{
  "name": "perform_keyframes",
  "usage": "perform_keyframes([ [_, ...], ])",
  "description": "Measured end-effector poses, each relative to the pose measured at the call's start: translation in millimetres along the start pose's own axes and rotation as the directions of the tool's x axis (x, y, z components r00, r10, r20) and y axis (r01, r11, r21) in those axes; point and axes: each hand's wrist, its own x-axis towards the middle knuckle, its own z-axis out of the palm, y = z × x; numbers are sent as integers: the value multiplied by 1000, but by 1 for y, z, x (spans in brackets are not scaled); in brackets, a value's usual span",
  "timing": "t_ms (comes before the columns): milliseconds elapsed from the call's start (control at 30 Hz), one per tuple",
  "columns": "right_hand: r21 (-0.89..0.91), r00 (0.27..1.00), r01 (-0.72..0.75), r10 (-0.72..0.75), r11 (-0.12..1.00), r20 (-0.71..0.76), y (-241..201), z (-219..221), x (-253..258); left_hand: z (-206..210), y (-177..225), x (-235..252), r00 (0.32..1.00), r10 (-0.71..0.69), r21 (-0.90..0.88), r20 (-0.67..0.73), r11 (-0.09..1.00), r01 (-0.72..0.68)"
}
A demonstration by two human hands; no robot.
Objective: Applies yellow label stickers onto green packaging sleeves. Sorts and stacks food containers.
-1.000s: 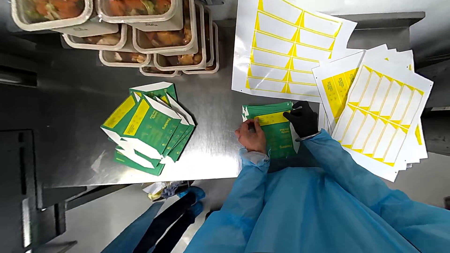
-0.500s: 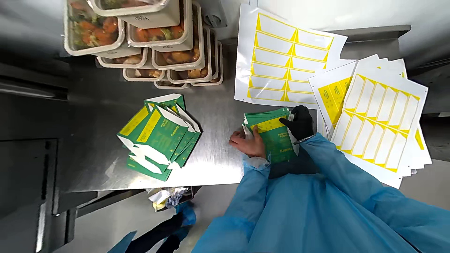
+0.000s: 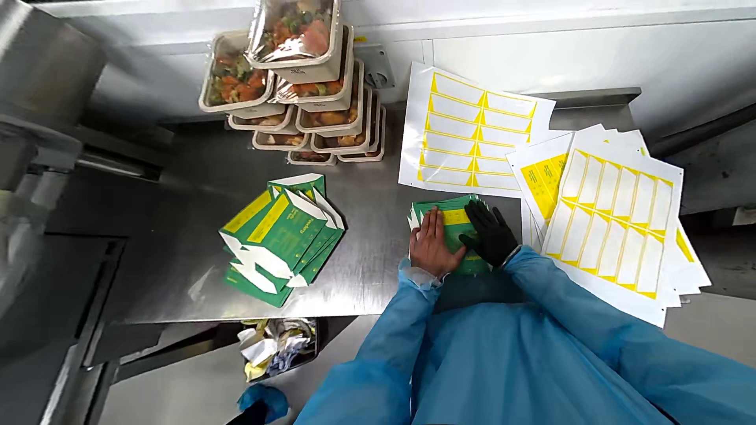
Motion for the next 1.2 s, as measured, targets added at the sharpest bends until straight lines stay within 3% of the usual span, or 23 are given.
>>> perform_keyframes([
  [100,-83,997,-69,71,994,16,11,-2,-8,-9,-5,4,996,-83,69,43,994,80],
  [167,-145,989,-145,143,979,-23,20,-5,-16,-4,-13,6,991,-133,94,-19,986,135],
  [267,-124,969,-225,209,967,-130,32,-26,-43,-13,-19,-2,991,-35,71,-132,997,44],
  [333,-18,953,-217,208,976,-218,43,-45,-72,-23,-19,-18,989,150,3,-17,989,-150],
  [367,25,943,-243,243,970,-228,51,-52,-91,-24,-16,-25,970,212,-22,116,977,-211],
  [433,62,917,-338,344,939,-202,69,-60,-132,-27,-6,-37,891,234,-63,388,972,-227],
  [567,55,895,-402,405,914,-189,110,-64,-191,-63,-4,-32,754,252,-106,607,966,-237],
  [600,48,888,-425,426,904,-170,117,-67,-203,-74,-7,-32,748,283,-130,600,957,-258],
  [633,31,883,-444,443,896,-154,124,-70,-215,-85,-12,-37,784,324,-155,530,946,-286],
  [667,8,883,-451,447,893,-140,130,-74,-226,-98,-18,-47,856,349,-172,381,937,-305],
  [700,-23,887,-451,446,892,-120,135,-78,-236,-109,-27,-59,928,350,-177,130,929,-326],
  [767,-98,895,-445,445,890,-31,136,-86,-248,-134,-54,-80,935,201,-185,-291,947,-261],
  [800,-127,891,-441,451,889,60,131,-89,-250,-143,-75,-89,905,96,-181,-415,966,-185],
  [867,-169,865,-425,454,889,214,121,-91,-254,-149,-127,-100,859,-85,-147,-504,989,11],
  [967,-233,898,-370,410,899,160,129,-81,-262,-120,-215,-93,846,-264,-93,-462,964,250],
  [1100,-199,884,-354,396,914,248,136,-84,-262,-73,-300,-89,900,-414,-56,-132,910,411],
  [1200,-184,844,-321,368,929,389,140,-98,-263,-77,-298,-80,864,-504,-31,-11,864,503],
])
